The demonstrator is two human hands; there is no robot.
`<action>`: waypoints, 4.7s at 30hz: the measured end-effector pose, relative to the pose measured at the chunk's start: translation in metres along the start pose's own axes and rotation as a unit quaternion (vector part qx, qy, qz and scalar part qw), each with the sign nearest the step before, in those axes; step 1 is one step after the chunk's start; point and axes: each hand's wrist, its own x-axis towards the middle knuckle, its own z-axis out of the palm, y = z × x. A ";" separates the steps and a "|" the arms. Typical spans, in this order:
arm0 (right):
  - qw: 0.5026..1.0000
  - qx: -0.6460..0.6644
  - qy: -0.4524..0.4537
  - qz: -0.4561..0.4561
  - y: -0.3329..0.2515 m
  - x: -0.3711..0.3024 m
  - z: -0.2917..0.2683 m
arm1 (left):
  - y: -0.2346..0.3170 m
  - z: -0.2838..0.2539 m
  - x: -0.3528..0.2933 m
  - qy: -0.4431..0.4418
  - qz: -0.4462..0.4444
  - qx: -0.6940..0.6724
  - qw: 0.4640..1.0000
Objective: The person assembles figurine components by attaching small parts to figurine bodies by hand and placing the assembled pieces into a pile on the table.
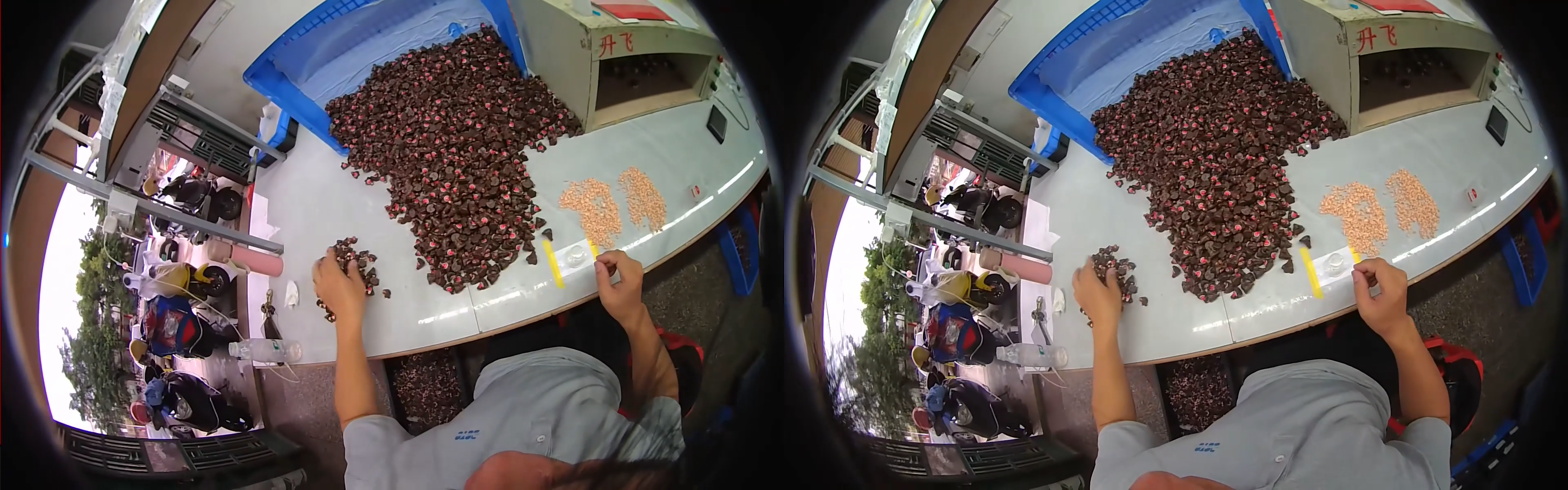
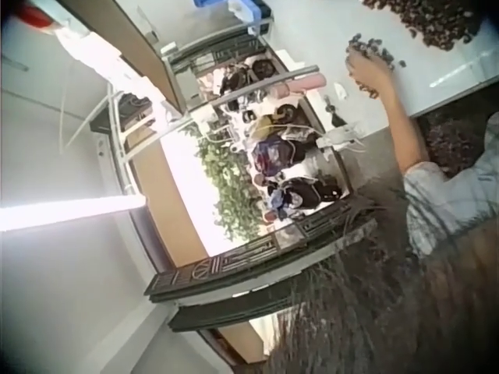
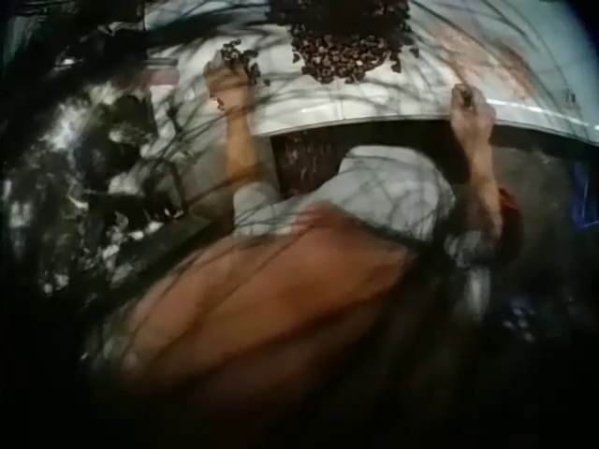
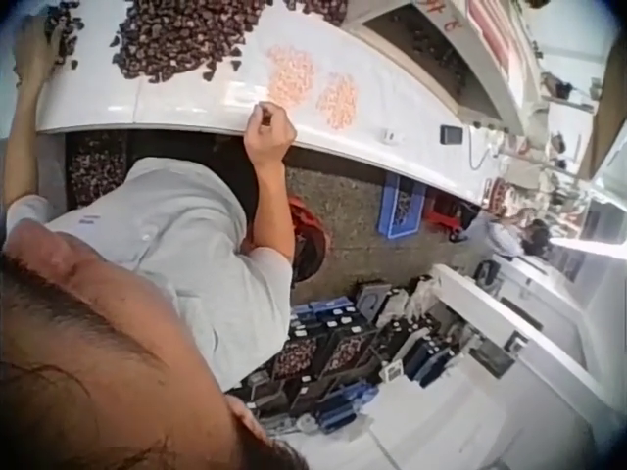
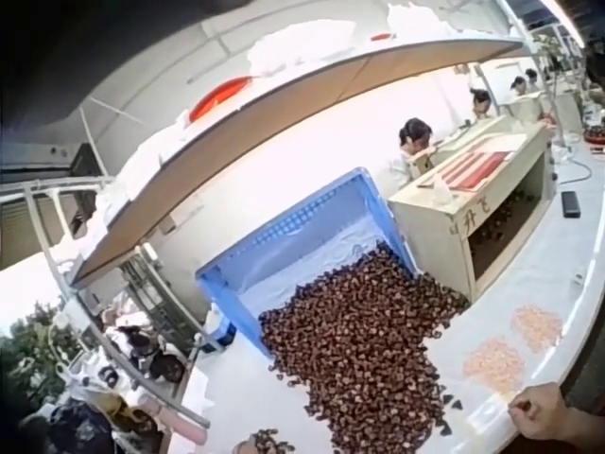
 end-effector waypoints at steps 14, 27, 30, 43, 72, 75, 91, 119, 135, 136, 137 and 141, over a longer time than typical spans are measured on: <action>0.992 -0.023 0.023 0.126 0.033 0.006 -0.026 | 0.075 0.005 -0.025 -0.219 0.021 -0.253 0.942; 0.964 -0.222 -0.110 0.099 0.036 0.008 -0.029 | 0.143 -0.024 -0.001 -0.349 -0.003 -0.647 0.678; 0.963 -0.230 -0.094 0.099 0.033 0.008 -0.025 | 0.188 -0.043 0.004 -0.486 0.001 -0.691 0.535; 0.983 0.063 -0.172 0.016 -0.029 -0.002 0.024 | 0.235 -0.023 -0.023 -0.699 -0.050 -0.638 0.318; 0.973 -0.005 -0.230 -0.019 -0.030 0.003 0.031 | 0.238 -0.017 -0.036 -0.646 -0.040 -0.672 0.359; 0.973 0.016 -0.228 -0.005 -0.031 0.007 0.028 | 0.239 -0.017 -0.037 -0.640 -0.039 -0.670 0.374; 0.877 -0.334 -0.296 -0.180 -0.011 0.055 -0.004 | 0.234 -0.013 -0.034 -0.649 -0.112 -0.683 0.316; 0.949 -0.128 -0.226 -0.181 -0.039 0.026 0.027 | 0.232 -0.016 -0.029 -0.653 -0.141 -0.682 0.297; 0.991 0.035 -0.068 0.106 -0.019 0.029 -0.014 | 0.233 -0.014 -0.031 -0.642 -0.132 -0.693 0.301; 0.992 0.028 -0.063 0.106 -0.010 0.028 -0.024 | 0.234 -0.016 -0.030 -0.644 -0.132 -0.688 0.307; 0.990 0.022 -0.024 0.134 0.001 0.027 -0.034 | 0.236 -0.017 -0.029 -0.646 -0.130 -0.684 0.313; 0.976 -0.125 0.076 0.160 0.042 0.036 -0.069 | 0.236 -0.018 -0.030 -0.640 -0.129 -0.686 0.321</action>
